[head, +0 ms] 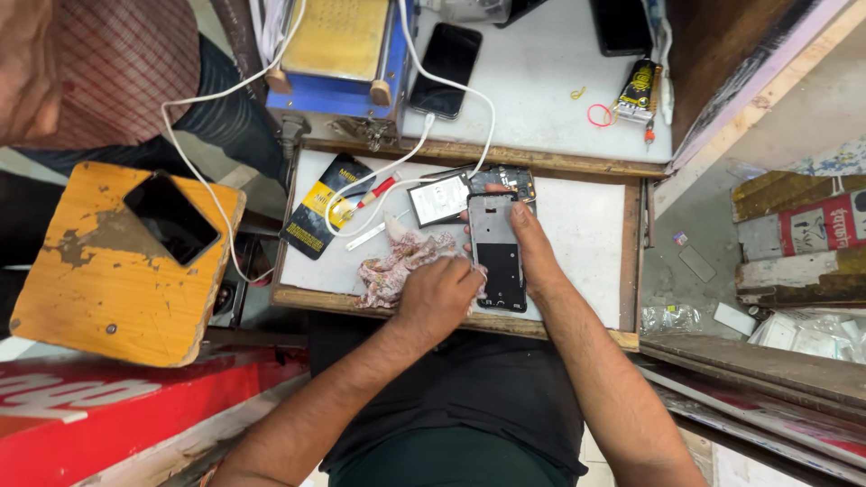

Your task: The person disassembles a smartphone, removes the back cover, and cleans the internal components with a cloth. They handle multiple phone parts and tools on a cluttered workbench, then reassemble the device and place it back on the table.

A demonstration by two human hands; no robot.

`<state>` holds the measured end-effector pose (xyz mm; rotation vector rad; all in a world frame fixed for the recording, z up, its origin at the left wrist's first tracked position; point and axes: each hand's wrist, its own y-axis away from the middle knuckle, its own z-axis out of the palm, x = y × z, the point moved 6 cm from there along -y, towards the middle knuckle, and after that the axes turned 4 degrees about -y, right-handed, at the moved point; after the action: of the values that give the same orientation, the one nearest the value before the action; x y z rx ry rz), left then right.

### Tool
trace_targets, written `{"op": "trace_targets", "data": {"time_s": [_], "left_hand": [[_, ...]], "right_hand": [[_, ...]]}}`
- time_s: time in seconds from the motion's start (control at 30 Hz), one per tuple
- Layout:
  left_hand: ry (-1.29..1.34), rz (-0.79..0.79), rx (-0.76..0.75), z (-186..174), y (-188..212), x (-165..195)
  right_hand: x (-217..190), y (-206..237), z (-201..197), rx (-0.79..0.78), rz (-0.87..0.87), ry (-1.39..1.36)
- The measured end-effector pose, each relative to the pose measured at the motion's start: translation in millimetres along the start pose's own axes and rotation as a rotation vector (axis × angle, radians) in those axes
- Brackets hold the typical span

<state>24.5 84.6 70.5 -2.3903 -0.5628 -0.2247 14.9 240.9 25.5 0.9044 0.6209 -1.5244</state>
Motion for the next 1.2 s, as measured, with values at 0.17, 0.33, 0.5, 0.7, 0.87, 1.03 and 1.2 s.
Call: {"op": "trace_targets", "data": {"time_s": [0.17,0.33,0.5,0.7,0.87,1.03,1.2], "left_hand": [[0.131,0.004,-0.259,14,19,2],[0.235,-0.183,-0.171,-12,19,-35],[-0.153,-0.281,-0.093,-46,35,-33],[-0.017,-0.473,-0.174,-40,47,-59],[0.299,-0.592,0.1,-61,61,-83],[0.766,-0.776,0.252,-67,86,-90],[0.846,-0.665,0.415,-75,95,-86]], "right_hand": [[4,2,-4,-0.005,0.025,-0.035],[-1,-1,-15,0.046,-0.02,-0.197],[-7,18,-33,0.255,-0.238,-0.394],[5,54,-51,0.513,-0.468,-0.665],[2,65,-69,0.575,-0.523,-0.496],[-27,74,-77,0.572,-0.426,0.191],[-62,106,-35,0.548,-0.62,0.897]]}}
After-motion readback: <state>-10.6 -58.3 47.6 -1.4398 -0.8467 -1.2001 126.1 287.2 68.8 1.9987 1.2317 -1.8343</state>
